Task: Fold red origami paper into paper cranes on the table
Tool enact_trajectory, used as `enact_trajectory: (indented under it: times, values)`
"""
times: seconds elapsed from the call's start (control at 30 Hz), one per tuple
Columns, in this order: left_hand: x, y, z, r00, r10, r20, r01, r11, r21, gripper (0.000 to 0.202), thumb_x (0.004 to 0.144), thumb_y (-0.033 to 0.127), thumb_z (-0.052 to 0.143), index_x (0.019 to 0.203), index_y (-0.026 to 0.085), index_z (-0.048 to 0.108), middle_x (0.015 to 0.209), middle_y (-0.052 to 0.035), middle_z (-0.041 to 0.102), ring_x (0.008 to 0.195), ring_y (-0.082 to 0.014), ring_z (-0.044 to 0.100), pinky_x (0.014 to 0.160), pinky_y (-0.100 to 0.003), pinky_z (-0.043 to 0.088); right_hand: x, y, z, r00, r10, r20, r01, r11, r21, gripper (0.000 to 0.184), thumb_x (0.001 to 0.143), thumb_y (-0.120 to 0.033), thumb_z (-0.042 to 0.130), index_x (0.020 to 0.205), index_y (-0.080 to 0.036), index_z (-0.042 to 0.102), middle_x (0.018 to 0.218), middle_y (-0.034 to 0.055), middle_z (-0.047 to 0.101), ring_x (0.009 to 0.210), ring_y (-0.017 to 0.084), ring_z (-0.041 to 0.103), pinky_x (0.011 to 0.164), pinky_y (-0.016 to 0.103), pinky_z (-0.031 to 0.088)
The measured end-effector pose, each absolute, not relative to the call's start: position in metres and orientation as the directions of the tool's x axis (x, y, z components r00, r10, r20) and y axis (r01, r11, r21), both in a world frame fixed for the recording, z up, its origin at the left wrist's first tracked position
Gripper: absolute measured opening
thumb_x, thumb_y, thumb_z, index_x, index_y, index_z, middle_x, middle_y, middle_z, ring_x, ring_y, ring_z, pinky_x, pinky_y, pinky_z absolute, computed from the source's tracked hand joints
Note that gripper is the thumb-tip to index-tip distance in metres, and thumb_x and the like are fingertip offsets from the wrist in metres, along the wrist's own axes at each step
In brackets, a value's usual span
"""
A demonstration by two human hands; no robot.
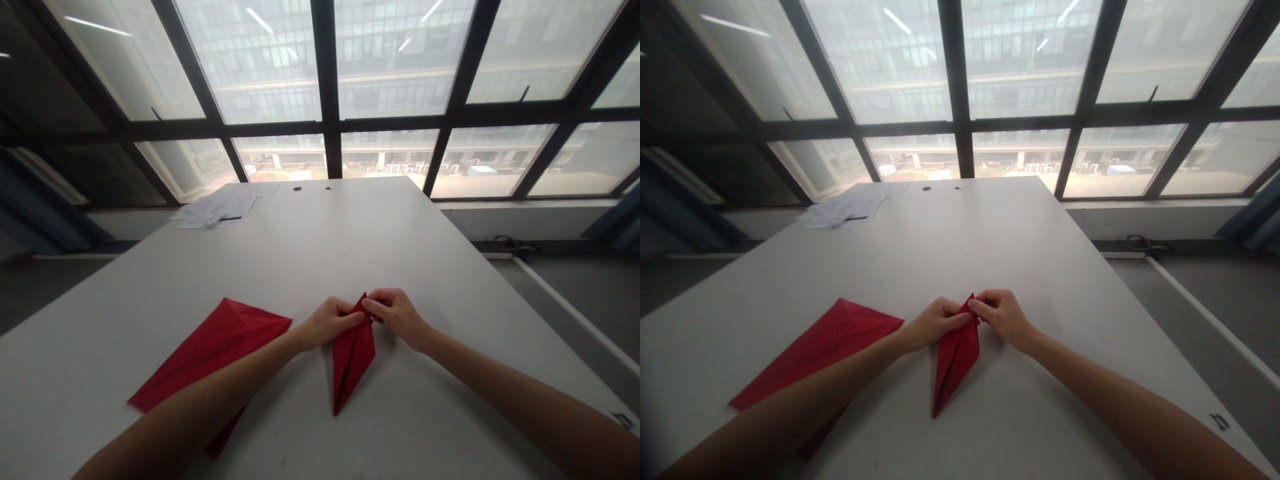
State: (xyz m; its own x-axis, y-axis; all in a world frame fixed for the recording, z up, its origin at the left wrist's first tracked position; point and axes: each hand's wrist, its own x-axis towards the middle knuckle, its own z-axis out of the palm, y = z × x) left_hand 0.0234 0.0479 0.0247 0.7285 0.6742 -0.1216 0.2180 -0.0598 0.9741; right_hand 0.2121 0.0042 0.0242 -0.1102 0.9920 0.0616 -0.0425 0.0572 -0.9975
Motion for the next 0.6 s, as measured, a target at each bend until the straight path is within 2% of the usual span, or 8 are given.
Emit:
enact_trajectory:
  times: [0.2,0.37,0.6]
  values:
    - [0.0239,0.0473,0.0241,0.737,0.668,-0.105,0.228,-0.099,0.968,0.048,0.085,0.054,0.061,0.064,0.01,0.061,0.055,0.0039,0.041,0.051,-0.0066,0.032,0.046,-0.02,0.021,0.2117,0.004,0.0257,-0.106,0.99,0.089,-0.04,0.085,-0.996,0.027,0.079,-0.037,0.069,0.064,-0.016,0.065,0.054,-0.0031,0.052,0.052,0.01,0.041,0.05,0.025,0.029]
    - [0.0237,0.0471,0.0224,0.733,0.675,-0.085,0.229,-0.127,0.965,0.047,0.085,0.052,0.062,0.067,0.009,0.064,0.057,0.0032,0.043,0.052,-0.0074,0.034,0.048,-0.021,0.024,0.2115,0.0061,0.0259,-0.066,0.991,0.113,0.036,0.115,-0.993,0.034,0.083,-0.039,0.064,0.059,-0.015,0.063,0.052,-0.0026,0.05,0.051,0.01,0.04,0.048,0.025,0.029]
    - [0.0222,0.0474,0.0195,0.708,0.699,-0.099,0.23,-0.097,0.968,0.049,0.084,0.054,0.063,0.064,0.01,0.061,0.057,0.0034,0.04,0.052,-0.007,0.031,0.047,-0.021,0.021,0.2135,0.0059,0.022,-0.145,0.98,0.138,0.045,0.146,-0.988,0.023,0.08,-0.035,0.067,0.069,-0.014,0.068,0.062,0.0002,0.06,0.058,0.011,0.048,0.054,0.024,0.036]
